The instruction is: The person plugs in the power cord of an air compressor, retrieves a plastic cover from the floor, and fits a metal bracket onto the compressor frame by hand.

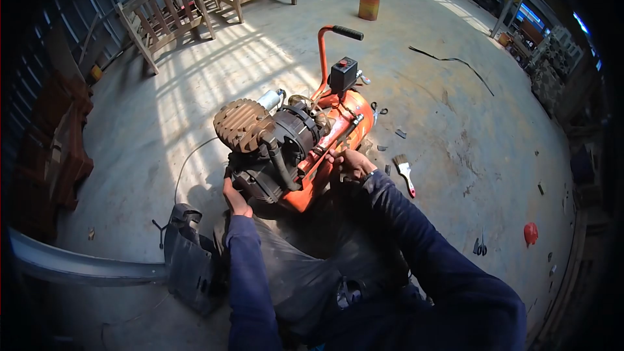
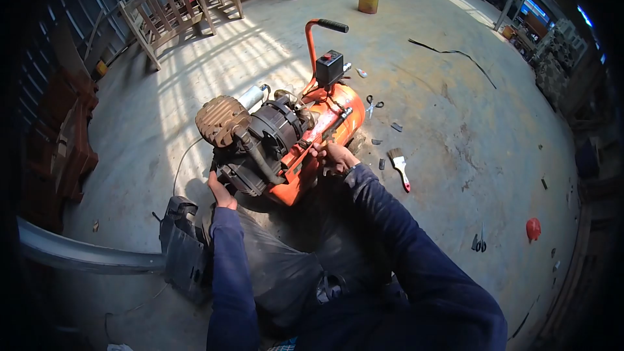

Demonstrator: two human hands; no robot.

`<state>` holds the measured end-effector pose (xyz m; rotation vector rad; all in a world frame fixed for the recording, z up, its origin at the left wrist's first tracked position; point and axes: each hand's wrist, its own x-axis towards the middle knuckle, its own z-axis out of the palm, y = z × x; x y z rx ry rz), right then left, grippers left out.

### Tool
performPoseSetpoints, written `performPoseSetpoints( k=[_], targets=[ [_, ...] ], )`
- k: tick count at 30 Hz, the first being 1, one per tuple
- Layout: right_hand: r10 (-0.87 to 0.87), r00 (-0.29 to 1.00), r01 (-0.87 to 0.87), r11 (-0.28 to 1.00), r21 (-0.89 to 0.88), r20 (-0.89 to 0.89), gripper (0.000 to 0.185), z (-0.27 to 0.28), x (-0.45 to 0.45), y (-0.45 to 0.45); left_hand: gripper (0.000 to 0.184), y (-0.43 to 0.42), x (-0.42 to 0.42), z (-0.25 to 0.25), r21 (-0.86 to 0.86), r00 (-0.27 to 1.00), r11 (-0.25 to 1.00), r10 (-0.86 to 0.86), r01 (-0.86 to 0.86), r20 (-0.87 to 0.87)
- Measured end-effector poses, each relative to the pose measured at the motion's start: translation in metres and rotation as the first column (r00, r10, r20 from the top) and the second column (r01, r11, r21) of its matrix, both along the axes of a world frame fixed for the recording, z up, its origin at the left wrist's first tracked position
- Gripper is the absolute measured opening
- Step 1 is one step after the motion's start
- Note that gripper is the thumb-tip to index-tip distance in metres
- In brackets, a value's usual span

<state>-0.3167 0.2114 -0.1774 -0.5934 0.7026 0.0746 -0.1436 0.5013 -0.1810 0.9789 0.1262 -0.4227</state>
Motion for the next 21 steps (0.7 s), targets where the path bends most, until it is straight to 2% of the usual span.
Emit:
performPoseSetpoints(
  k=[1,2,10,14,15,16,17,19,20,21],
  targets=[
    [0.083,0.993,-0.106,0.932,-0.348,-0.079,0.01,0.011,-0.004,0.004,0.042,0.0,-0.001,0.0,0.003,1.0,1.0,0.002,-0.002,0.002],
    [0.132,0.974,-0.219,0.737,-0.64,-0.182,0.01,0.02,-0.006,0.008,0.042,0.001,-0.001,-0.001,0.007,1.0,1.0,0.003,-0.003,0.003],
    [0.026,0.999,-0.047,0.756,-0.653,-0.042,0.016,0.041,-0.011,0.042,0.043,-0.002,-0.001,0.003,-0.004,1.0,1.0,0.014,-0.014,0.001],
    [-0.004,0.999,-0.029,0.791,-0.611,-0.053,0.019,0.03,-0.012,0.043,0.041,-0.002,-0.003,0.007,0.03,1.0,1.0,0.0,0.0,0.012],
    [0.019,0.999,0.0,0.935,-0.354,0.05,0.022,0.022,-0.005,0.034,0.041,-0.004,-0.006,0.017,0.03,1.0,1.0,0.001,-0.001,0.014],
    [0.001,0.989,0.008,0.998,-0.06,0.151,0.026,0.012,-0.001,0.028,0.041,-0.005,-0.003,0.012,0.048,1.0,0.999,0.003,-0.003,-0.007],
    [-0.003,0.992,0.008,0.999,-0.041,0.13,0.026,0.007,0.0,0.025,0.042,-0.003,0.002,0.007,0.087,1.0,0.996,-0.004,0.004,0.0],
    [0.072,0.993,-0.045,0.966,-0.257,0.096,0.03,0.006,0.001,0.021,0.044,0.0,0.002,0.0,0.127,1.0,0.992,-0.013,0.013,-0.001],
    [0.073,0.993,-0.048,0.966,-0.254,0.091,0.03,0.018,-0.002,0.027,0.044,-0.001,0.002,0.0,0.123,1.0,0.992,-0.019,0.019,-0.006],
    [0.09,0.996,-0.081,0.929,-0.36,0.007,0.031,0.032,-0.005,0.031,0.044,-0.001,0.002,0.002,0.118,1.0,0.993,-0.024,0.024,-0.009]
  ],
)
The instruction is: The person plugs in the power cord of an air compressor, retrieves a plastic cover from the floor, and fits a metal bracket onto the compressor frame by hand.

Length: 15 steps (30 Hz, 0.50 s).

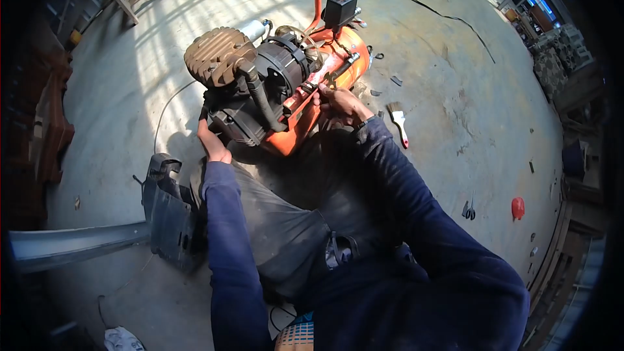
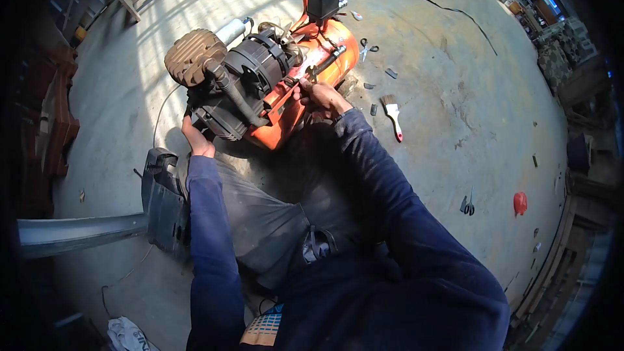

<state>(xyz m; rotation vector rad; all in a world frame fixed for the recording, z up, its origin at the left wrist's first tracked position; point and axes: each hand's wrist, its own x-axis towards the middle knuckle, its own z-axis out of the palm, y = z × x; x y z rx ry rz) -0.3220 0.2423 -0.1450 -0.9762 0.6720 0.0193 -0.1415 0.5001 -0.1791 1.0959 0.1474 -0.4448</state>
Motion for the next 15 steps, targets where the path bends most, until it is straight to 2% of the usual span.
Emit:
performPoseSetpoints(
  k=[2,3,6,11,14,15],
  targets=[
    [0.009,0.99,-0.042,0.972,-0.231,-0.142,0.033,0.026,-0.003,0.008,0.044,0.001,0.0,0.007,-0.008,1.0,1.0,0.001,-0.001,0.0],
    [0.014,0.99,-0.047,0.972,-0.232,-0.142,0.033,0.023,-0.003,0.006,0.044,0.0,-0.004,0.011,0.001,1.0,1.0,0.009,-0.009,0.0],
    [0.112,0.987,-0.123,0.988,-0.091,-0.117,0.035,0.012,-0.004,-0.003,0.043,-0.003,-0.009,0.018,0.017,0.999,0.999,0.035,-0.035,0.001],
    [0.079,0.993,-0.098,0.97,-0.221,-0.091,0.032,0.004,-0.002,-0.003,0.039,-0.002,-0.01,0.013,-0.036,0.999,0.999,0.034,-0.034,0.009],
    [-0.025,0.994,0.089,0.761,-0.642,0.109,0.028,-0.026,0.005,-0.004,0.035,-0.004,-0.01,0.018,-0.052,0.998,0.996,0.069,-0.069,0.003],
    [-0.026,0.994,0.089,0.761,-0.643,0.106,0.028,-0.032,0.004,-0.008,0.037,-0.003,-0.011,0.018,-0.018,0.999,0.999,0.05,-0.05,-0.001]
  ],
)
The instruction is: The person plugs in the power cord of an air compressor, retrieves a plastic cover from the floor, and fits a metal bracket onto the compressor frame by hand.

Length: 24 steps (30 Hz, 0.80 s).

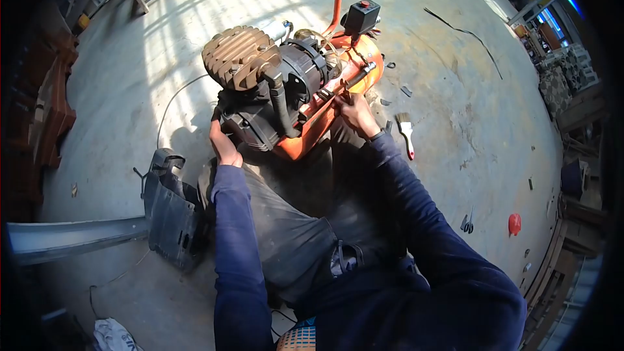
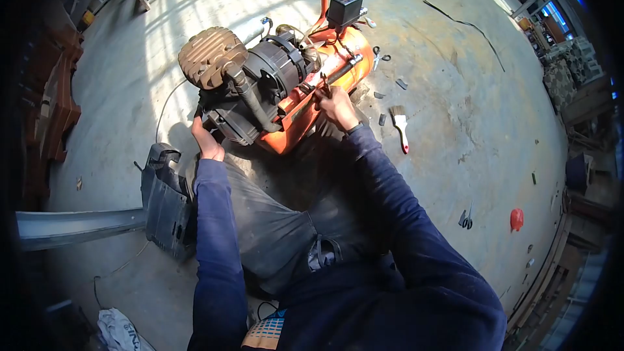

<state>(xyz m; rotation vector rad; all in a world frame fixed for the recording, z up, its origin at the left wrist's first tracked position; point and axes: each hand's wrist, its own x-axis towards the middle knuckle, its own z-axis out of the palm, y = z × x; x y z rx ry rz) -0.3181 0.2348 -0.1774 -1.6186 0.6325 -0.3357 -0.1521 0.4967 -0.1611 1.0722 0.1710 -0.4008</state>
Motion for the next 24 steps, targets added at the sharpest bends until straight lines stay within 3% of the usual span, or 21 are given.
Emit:
performPoseSetpoints(
  k=[3,11,14,24],
  targets=[
    [-0.015,1.0,0.019,0.987,0.157,-0.026,0.025,-0.001,-0.003,0.001,0.041,0.002,0.0,-0.002,0.068,0.999,0.997,-0.04,0.041,-0.009],
    [-0.054,0.997,0.074,0.842,0.535,-0.053,0.021,0.013,-0.008,0.011,0.033,0.003,0.002,-0.018,-0.114,0.995,0.989,0.095,-0.091,0.032],
    [-0.047,0.996,0.078,0.819,0.568,-0.069,0.021,0.007,-0.001,-0.001,0.033,0.004,0.003,-0.023,-0.16,0.997,0.985,0.072,-0.065,0.039],
    [0.068,0.982,0.072,0.729,0.681,-0.177,0.026,0.007,0.004,-0.02,0.038,0.003,0.009,-0.032,-0.075,0.997,0.996,0.061,-0.057,0.054]
  ],
)
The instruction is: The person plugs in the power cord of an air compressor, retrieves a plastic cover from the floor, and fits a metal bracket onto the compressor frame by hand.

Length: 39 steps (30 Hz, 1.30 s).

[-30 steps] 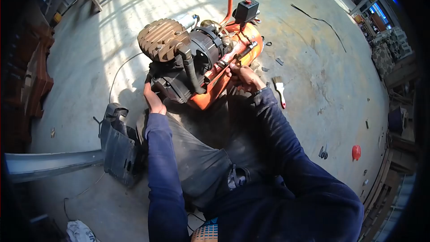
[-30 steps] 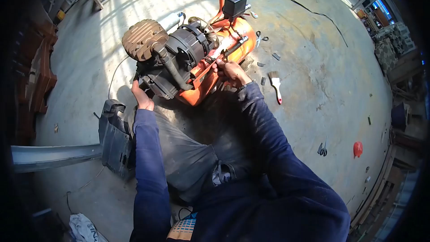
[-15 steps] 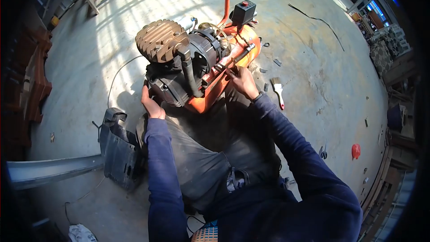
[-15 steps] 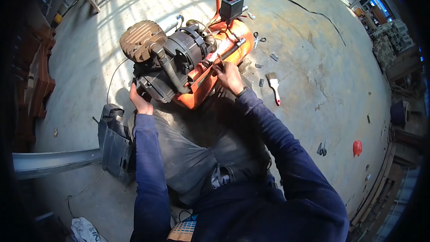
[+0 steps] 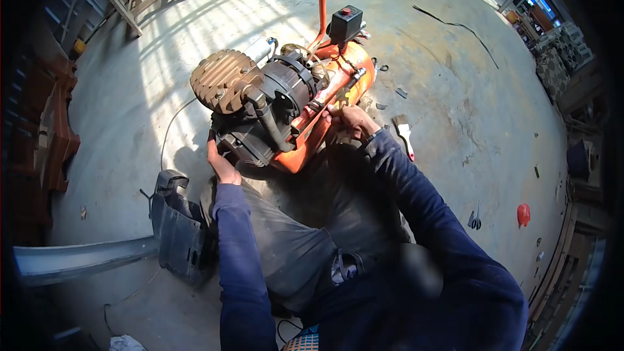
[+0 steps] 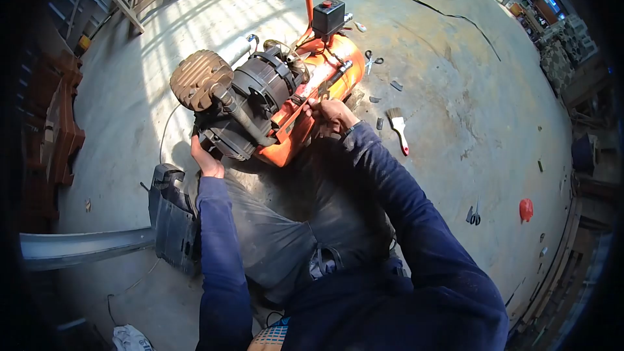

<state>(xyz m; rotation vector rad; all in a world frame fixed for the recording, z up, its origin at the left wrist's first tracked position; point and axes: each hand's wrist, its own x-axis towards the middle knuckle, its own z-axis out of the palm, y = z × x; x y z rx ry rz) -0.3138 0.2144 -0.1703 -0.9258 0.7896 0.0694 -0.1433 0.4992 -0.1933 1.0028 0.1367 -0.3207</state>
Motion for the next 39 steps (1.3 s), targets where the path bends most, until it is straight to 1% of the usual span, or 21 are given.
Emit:
performPoseSetpoints(
  k=[1,3,5,11,12,13,14,15,19,24,25,26,27,28,31,34,35,36,37,38,39],
  targets=[
    [0.056,0.998,-0.044,0.952,-0.304,0.03,0.023,-0.001,-0.002,0.002,0.039,-0.001,0.001,-0.001,-0.006,1.0,1.0,-0.002,0.002,0.009],
    [0.18,0.983,-0.079,0.593,-0.802,0.037,0.018,0.0,-0.006,0.01,0.04,-0.001,0.0,0.002,-0.013,1.0,1.0,-0.003,0.003,0.02],
    [0.191,0.981,-0.061,0.513,-0.856,0.044,0.018,0.003,-0.011,0.017,0.042,0.0,-0.007,0.018,0.039,0.999,0.999,-0.029,0.03,-0.029],
    [0.233,0.968,0.114,-0.061,-0.992,0.097,0.022,0.022,-0.018,0.025,0.045,-0.001,-0.004,0.015,-0.001,0.998,0.999,-0.054,0.054,-0.026],
    [0.235,0.967,0.118,-0.063,-0.991,0.1,0.022,0.02,-0.017,0.025,0.045,-0.001,-0.004,0.013,0.003,0.999,0.999,-0.049,0.049,-0.02],
    [0.167,0.97,0.094,0.423,-0.901,0.18,0.024,0.017,-0.014,0.023,0.045,-0.002,-0.003,0.011,0.005,0.999,0.999,-0.043,0.043,-0.012],
    [0.07,0.974,0.074,0.805,-0.588,0.217,0.026,0.014,-0.011,0.022,0.045,-0.003,-0.003,0.015,0.008,0.999,0.999,-0.038,0.038,-0.004],
    [-0.032,0.978,0.059,0.99,-0.128,0.204,0.028,0.01,-0.008,0.02,0.045,-0.003,-0.002,0.018,0.006,0.999,0.999,-0.036,0.036,0.003],
    [0.139,0.983,-0.103,0.959,-0.265,0.119,0.03,0.014,-0.009,0.01,0.045,-0.003,-0.012,0.026,0.021,0.997,0.998,-0.062,0.063,-0.042],
    [0.175,0.982,-0.114,0.843,-0.525,0.068,0.029,0.022,-0.012,0.014,0.044,-0.004,-0.011,0.03,0.03,0.998,0.998,-0.058,0.058,-0.019],
    [0.21,0.971,-0.017,0.546,-0.838,0.117,0.029,0.002,-0.006,0.006,0.045,-0.003,-0.011,0.028,0.058,0.999,0.997,-0.048,0.048,-0.018],
    [0.262,0.954,0.109,0.147,-0.983,0.145,0.03,-0.012,-0.002,-0.001,0.045,-0.002,-0.012,0.025,0.085,0.999,0.996,-0.038,0.04,-0.018],
    [0.319,0.936,0.239,-0.273,-0.932,0.147,0.03,-0.01,-0.002,0.0,0.045,-0.002,-0.012,0.025,0.084,0.999,0.996,-0.038,0.04,-0.021],
    [0.317,0.938,0.236,-0.275,-0.932,0.144,0.03,-0.008,-0.005,0.001,0.046,-0.001,-0.011,0.025,0.084,0.998,0.995,-0.054,0.057,-0.04],
    [0.223,0.968,0.063,0.21,-0.976,0.111,0.028,-0.003,-0.015,0.006,0.047,-0.001,-0.01,0.028,0.089,0.993,0.991,-0.096,0.102,-0.071],
    [0.17,0.984,-0.075,0.654,-0.753,0.05,0.026,0.015,-0.016,0.019,0.046,-0.001,-0.011,0.031,0.024,0.994,0.995,-0.099,0.1,-0.042],
    [0.164,0.986,-0.112,0.77,-0.628,0.025,0.026,0.017,-0.015,0.02,0.046,-0.001,-0.01,0.031,0.025,0.995,0.995,-0.097,0.098,-0.037],
    [0.164,0.986,-0.11,0.771,-0.627,0.029,0.026,0.014,-0.012,0.018,0.046,-0.001,-0.01,0.032,0.041,0.995,0.995,-0.091,0.093,-0.049],
    [0.136,0.978,-0.072,0.931,-0.357,0.158,0.027,0.012,-0.009,0.015,0.045,-0.002,-0.012,0.035,0.058,0.994,0.994,-0.087,0.09,-0.061],
    [0.068,0.961,-0.058,0.997,-0.047,0.269,0.028,0.008,-0.006,0.012,0.045,-0.003,-0.014,0.037,0.077,0.994,0.993,-0.083,0.089,-0.075],
    [-0.034,0.936,-0.066,0.961,0.27,0.349,0.029,0.003,-0.008,0.011,0.045,-0.001,-0.015,0.035,0.083,0.993,0.992,-0.088,0.095,-0.079]
  ],
)
